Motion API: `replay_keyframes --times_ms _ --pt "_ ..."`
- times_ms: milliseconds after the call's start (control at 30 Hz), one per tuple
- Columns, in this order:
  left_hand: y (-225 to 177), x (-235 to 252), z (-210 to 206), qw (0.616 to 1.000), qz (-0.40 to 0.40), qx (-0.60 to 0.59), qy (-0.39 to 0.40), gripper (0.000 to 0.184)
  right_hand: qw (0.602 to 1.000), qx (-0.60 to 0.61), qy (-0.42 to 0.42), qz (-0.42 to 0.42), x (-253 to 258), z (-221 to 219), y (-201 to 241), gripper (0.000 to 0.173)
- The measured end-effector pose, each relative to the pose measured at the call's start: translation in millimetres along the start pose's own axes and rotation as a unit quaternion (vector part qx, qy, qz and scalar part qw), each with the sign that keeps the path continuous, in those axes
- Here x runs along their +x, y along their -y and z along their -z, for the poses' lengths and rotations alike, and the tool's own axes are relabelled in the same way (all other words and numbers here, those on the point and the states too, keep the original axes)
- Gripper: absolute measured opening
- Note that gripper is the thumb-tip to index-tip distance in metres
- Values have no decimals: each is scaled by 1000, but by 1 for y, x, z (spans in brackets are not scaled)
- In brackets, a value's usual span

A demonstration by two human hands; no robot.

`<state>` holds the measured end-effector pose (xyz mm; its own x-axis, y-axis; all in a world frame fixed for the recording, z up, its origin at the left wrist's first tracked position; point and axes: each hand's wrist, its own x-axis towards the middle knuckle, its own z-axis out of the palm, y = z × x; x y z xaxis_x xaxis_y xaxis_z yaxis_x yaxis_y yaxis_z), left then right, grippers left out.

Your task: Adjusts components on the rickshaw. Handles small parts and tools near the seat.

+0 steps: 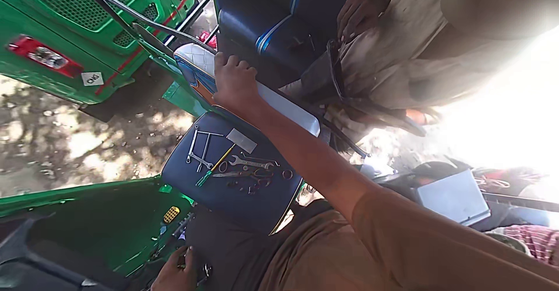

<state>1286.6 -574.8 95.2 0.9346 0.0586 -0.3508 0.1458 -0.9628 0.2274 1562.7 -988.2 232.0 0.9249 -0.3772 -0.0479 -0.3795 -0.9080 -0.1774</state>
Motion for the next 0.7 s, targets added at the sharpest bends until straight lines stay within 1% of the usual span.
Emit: replay_keyframes --times_ms 133,267,500,633,700 --pt "-2 3 1 1000 14 18 19 39 1000 -6 -16 -14 10 -6 9 112" --pt "-5 2 0 1000 17 21 16 39 999 -22 -40 -9 10 -9 10 108" --pt "-5 4 -1 997 31 50 49 41 1000 -15 -23 -7 9 -5 10 105" --pt "-6 5 -3 998 44 25 33 38 1000 -10 -18 0 11 -5 10 102" --pt "-9 7 -6 998 57 5 14 39 1000 -13 2 5 15 -2 10 107"
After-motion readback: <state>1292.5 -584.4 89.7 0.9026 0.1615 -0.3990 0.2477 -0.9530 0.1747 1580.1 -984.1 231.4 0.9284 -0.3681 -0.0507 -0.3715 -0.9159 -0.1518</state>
